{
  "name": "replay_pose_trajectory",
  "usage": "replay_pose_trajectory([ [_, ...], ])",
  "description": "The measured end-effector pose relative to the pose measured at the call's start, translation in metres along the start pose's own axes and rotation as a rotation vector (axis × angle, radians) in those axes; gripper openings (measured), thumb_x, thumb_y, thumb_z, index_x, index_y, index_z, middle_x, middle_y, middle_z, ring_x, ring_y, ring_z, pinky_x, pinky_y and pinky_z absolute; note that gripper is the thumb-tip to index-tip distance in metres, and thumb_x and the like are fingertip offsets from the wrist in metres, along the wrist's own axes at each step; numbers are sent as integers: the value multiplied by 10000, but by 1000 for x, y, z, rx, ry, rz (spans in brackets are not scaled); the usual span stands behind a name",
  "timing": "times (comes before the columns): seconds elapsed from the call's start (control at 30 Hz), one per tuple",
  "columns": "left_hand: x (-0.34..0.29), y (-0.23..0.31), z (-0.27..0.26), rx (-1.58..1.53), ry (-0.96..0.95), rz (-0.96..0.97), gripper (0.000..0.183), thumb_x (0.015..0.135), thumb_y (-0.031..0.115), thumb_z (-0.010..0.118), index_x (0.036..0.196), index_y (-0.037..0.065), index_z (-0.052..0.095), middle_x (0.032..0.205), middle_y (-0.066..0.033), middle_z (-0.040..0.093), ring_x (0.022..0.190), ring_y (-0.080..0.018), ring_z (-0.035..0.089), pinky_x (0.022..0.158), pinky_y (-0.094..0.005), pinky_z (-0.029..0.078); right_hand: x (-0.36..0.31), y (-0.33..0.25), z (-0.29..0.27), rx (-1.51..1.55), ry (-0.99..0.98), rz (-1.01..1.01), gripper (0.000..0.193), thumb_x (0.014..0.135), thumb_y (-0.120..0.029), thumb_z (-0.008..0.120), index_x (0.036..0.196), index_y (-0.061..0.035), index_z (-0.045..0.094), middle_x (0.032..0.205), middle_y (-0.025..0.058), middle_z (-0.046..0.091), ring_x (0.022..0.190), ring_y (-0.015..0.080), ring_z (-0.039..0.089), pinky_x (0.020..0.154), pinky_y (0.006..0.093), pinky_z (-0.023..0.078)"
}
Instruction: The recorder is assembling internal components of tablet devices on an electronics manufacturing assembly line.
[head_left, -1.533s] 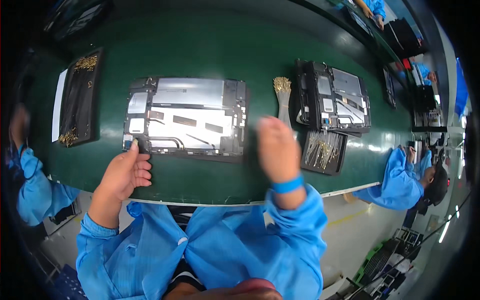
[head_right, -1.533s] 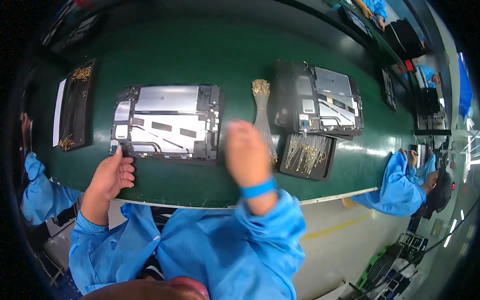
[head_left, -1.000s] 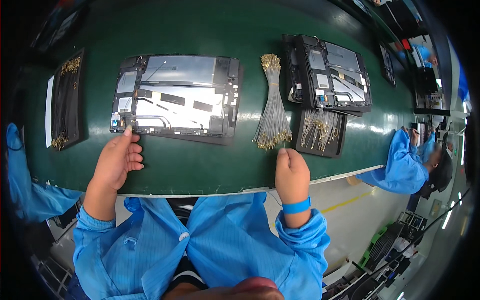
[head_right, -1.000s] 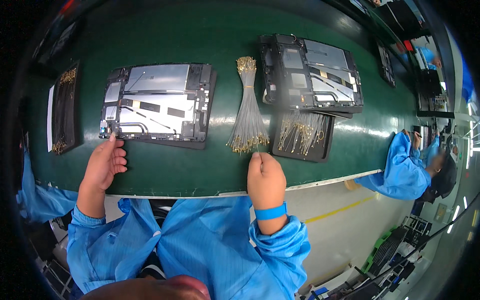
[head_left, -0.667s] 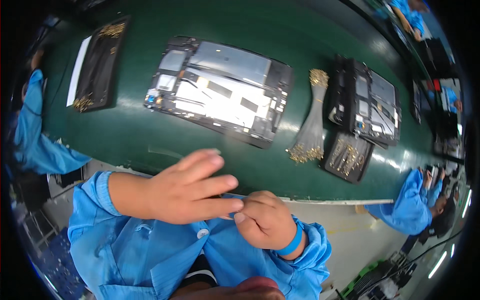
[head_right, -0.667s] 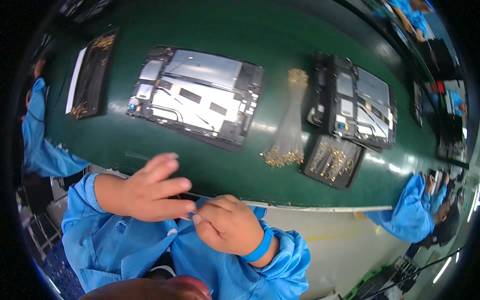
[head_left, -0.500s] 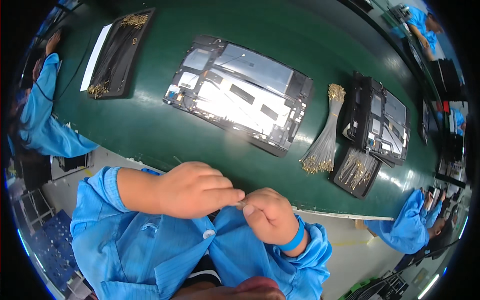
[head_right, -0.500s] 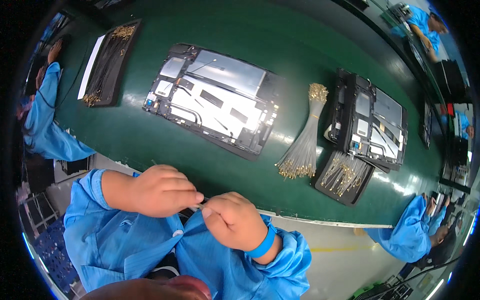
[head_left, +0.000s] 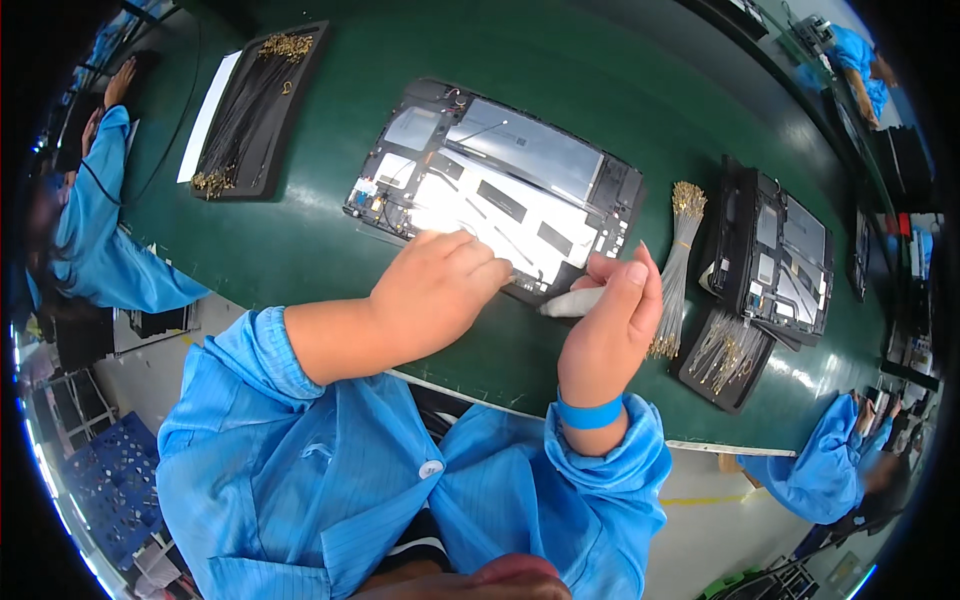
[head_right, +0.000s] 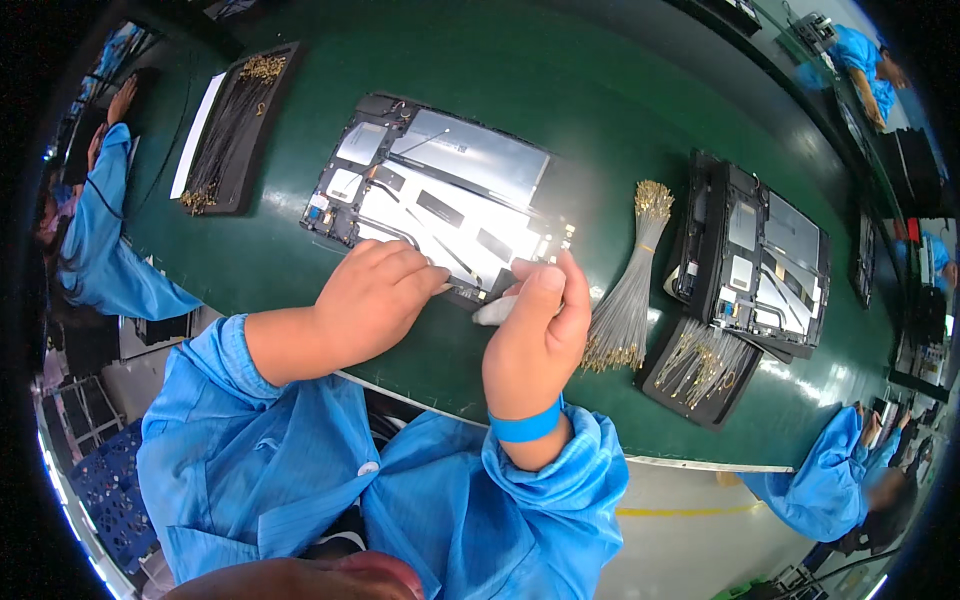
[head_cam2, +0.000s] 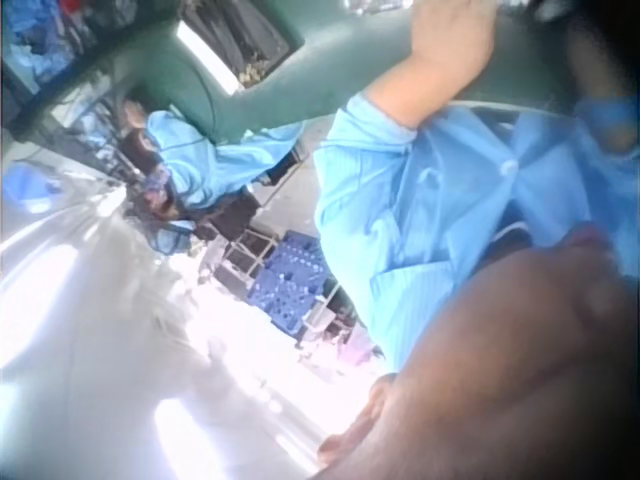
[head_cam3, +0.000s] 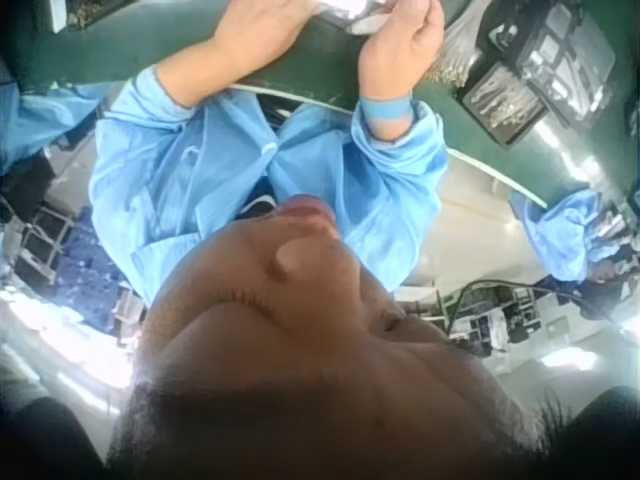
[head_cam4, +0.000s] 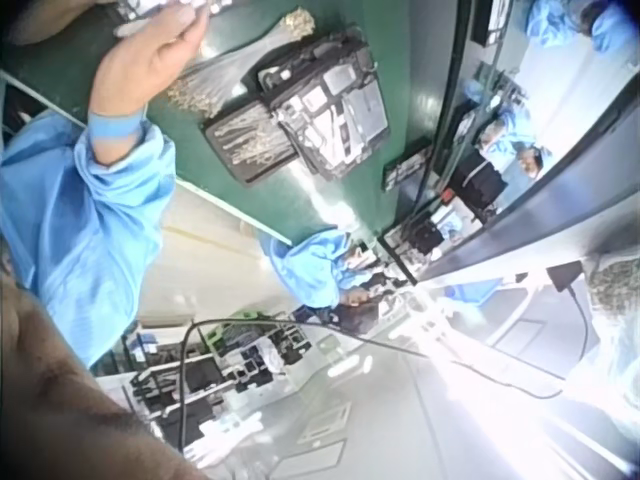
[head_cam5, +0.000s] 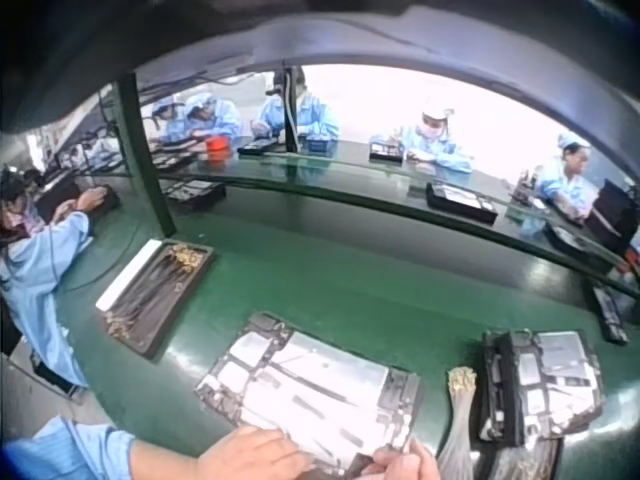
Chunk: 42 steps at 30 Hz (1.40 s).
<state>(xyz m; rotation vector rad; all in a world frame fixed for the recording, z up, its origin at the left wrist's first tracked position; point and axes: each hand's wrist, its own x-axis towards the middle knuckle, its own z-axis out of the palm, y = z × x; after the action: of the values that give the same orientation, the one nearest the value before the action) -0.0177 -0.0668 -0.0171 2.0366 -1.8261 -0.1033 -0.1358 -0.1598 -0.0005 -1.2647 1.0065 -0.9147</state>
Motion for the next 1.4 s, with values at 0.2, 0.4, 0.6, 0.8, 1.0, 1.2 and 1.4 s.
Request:
replay_pose_trajectory([
  [0.2, 1, -2, -3, 3, -10, 35, 236, 633, 72, 549, 868, 65, 561, 808, -57, 552, 784, -209, 531, 665, -319, 404, 2, 29, 7, -70, 6, -379, 258, 877, -174, 361, 1054, 13, 377, 882, 125, 557, 753, 158, 514, 680, 273, 421],
  [0.4, 2, -2, -5, 17, -48, 46, 251, 623, 87, 526, 870, 63, 560, 812, -61, 550, 782, -214, 530, 659, -317, 408, 4, 43, 5, -68, -17, -452, 225, 873, -160, 366, 1036, -4, 379, 866, 138, 560, 692, 172, 531, 642, 286, 436],
  [0.6, 4, -1, -7, 2, -56, 48, 259, 626, 88, 515, 880, 61, 561, 814, -61, 551, 780, -215, 530, 660, -316, 408, 6, 35, 5, -99, -117, -503, 192, 864, -155, 393, 980, -6, 429, 840, 123, 570, 687, 169, 537, 627, 281, 436],
  [0.8, 5, -3, -3, 5, 57, 77, 180, 644, 117, 479, 807, 66, 537, 688, -35, 483, 705, -194, 501, 600, -310, 391, 9, 21, 1, -326, -236, -502, 190, 860, -176, 412, 918, -3, 466, 811, 109, 572, 683, 166, 537, 631, 281, 434],
  [1.0, 4, -1, -8, -8, -55, 34, 245, 630, 85, 524, 870, 67, 570, 805, -55, 557, 782, -209, 533, 664, -316, 409, 8, 33, 0, -54, -67, -304, 212, 862, -209, 405, 848, -13, 484, 773, 100, 575, 695, 163, 546, 634, 278, 433],
  [1.2, 3, 0, -6, -6, -60, 29, 249, 624, 88, 527, 868, 67, 568, 803, -58, 553, 786, -210, 532, 660, -317, 409, 9, 22, 1, -250, -175, -444, 198, 846, -190, 434, 797, -17, 518, 759, 116, 578, 679, 195, 556, 629, 280, 435],
  [1.4, 5, -3, -4, -23, -34, 92, 120, 631, 112, 489, 730, 54, 524, 695, -57, 499, 710, -222, 505, 607, -335, 404, 12, 7, 13, -592, -387, -809, 129, 745, -140, 549, 796, -23, 536, 693, 120, 558, 619, 293, 529, 570, 360, 433],
])
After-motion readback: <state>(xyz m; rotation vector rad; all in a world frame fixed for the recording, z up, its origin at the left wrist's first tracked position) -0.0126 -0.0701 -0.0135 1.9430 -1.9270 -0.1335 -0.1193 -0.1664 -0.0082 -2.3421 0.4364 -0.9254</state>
